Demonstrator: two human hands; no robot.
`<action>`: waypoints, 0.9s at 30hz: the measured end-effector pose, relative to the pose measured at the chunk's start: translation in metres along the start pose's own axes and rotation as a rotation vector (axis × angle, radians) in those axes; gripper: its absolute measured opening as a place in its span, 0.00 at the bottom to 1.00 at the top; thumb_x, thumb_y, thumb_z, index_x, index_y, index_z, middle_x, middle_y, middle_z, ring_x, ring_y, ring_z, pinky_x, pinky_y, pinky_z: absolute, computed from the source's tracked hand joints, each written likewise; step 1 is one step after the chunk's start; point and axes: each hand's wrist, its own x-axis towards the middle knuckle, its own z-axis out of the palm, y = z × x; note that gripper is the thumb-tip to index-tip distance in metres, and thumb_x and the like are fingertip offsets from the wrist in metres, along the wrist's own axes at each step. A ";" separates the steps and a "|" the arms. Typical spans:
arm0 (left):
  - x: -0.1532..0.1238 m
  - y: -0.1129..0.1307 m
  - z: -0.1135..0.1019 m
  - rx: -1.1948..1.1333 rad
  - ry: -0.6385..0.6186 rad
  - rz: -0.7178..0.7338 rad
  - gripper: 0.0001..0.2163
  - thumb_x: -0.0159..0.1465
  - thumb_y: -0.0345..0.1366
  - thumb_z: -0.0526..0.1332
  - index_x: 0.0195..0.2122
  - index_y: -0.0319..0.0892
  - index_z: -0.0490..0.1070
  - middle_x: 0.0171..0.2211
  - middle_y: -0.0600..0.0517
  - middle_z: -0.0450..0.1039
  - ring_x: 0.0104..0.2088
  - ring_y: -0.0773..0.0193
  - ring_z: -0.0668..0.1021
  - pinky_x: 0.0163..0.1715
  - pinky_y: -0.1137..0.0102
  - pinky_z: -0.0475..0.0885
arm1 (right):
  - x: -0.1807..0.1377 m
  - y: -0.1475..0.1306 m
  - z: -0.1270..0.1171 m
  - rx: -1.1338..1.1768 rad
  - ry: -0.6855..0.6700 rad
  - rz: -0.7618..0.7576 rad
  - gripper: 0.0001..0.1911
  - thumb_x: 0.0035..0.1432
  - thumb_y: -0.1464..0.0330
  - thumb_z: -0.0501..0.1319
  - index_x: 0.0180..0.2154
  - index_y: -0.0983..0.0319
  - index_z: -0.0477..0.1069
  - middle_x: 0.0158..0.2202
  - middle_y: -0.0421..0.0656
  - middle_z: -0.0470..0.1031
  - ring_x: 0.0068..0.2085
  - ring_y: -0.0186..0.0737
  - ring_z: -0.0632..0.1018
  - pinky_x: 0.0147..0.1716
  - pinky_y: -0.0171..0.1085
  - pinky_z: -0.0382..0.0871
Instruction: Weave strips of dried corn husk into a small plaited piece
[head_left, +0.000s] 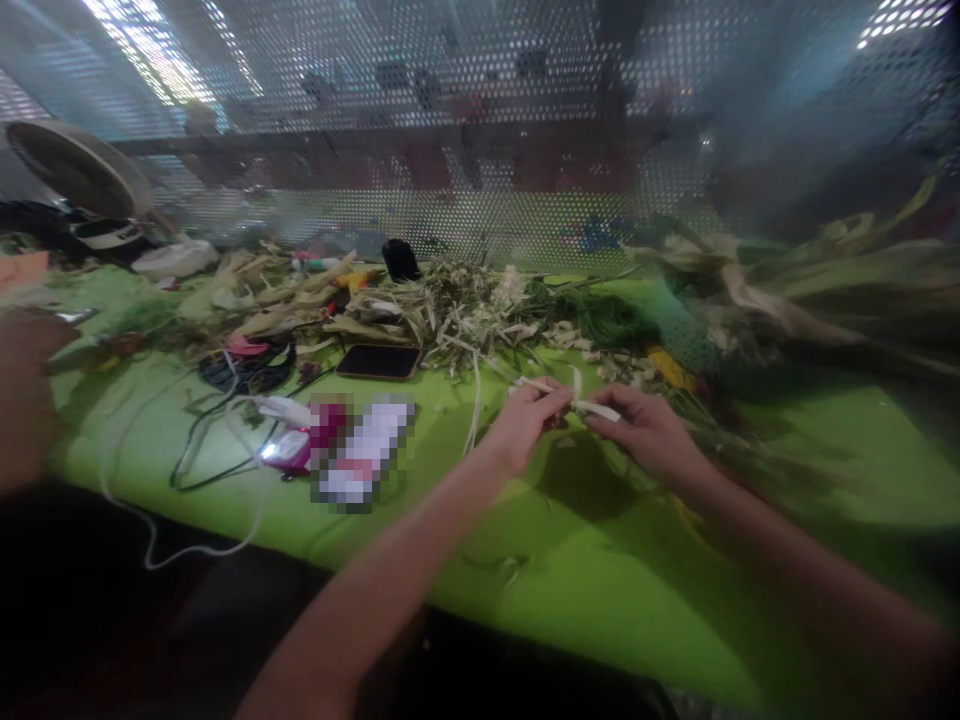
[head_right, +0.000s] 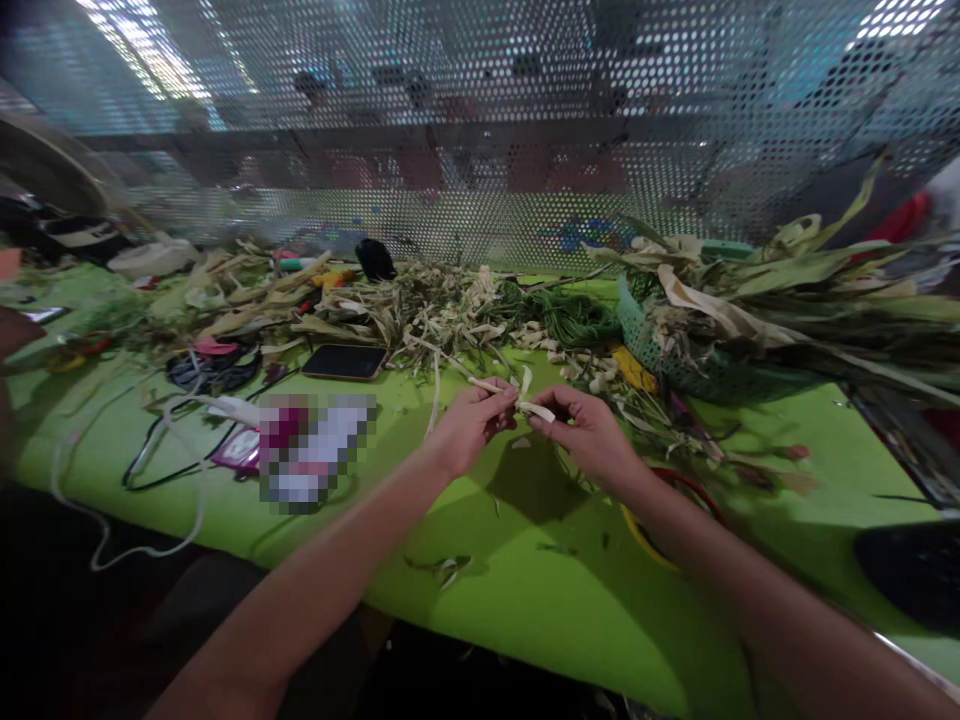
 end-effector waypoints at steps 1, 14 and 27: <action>-0.001 0.002 -0.001 -0.004 -0.017 -0.009 0.14 0.56 0.43 0.67 0.29 0.40 0.66 0.23 0.58 0.62 0.25 0.73 0.66 0.32 0.72 0.65 | 0.000 0.002 0.000 0.039 0.005 0.022 0.07 0.52 0.64 0.64 0.32 0.59 0.74 0.27 0.40 0.74 0.28 0.37 0.71 0.29 0.35 0.64; 0.000 -0.006 -0.004 0.248 -0.040 0.057 0.12 0.58 0.42 0.66 0.37 0.39 0.74 0.30 0.53 0.71 0.30 0.70 0.69 0.31 0.71 0.63 | -0.002 0.003 0.005 0.049 0.115 0.091 0.15 0.54 0.55 0.64 0.28 0.60 0.73 0.24 0.39 0.70 0.26 0.36 0.68 0.27 0.35 0.61; -0.004 -0.001 -0.001 0.249 -0.064 0.088 0.09 0.58 0.38 0.66 0.36 0.41 0.71 0.31 0.54 0.70 0.32 0.70 0.70 0.34 0.72 0.66 | 0.000 0.004 0.001 0.116 0.080 0.107 0.18 0.52 0.52 0.65 0.27 0.59 0.72 0.24 0.40 0.70 0.26 0.36 0.68 0.26 0.35 0.62</action>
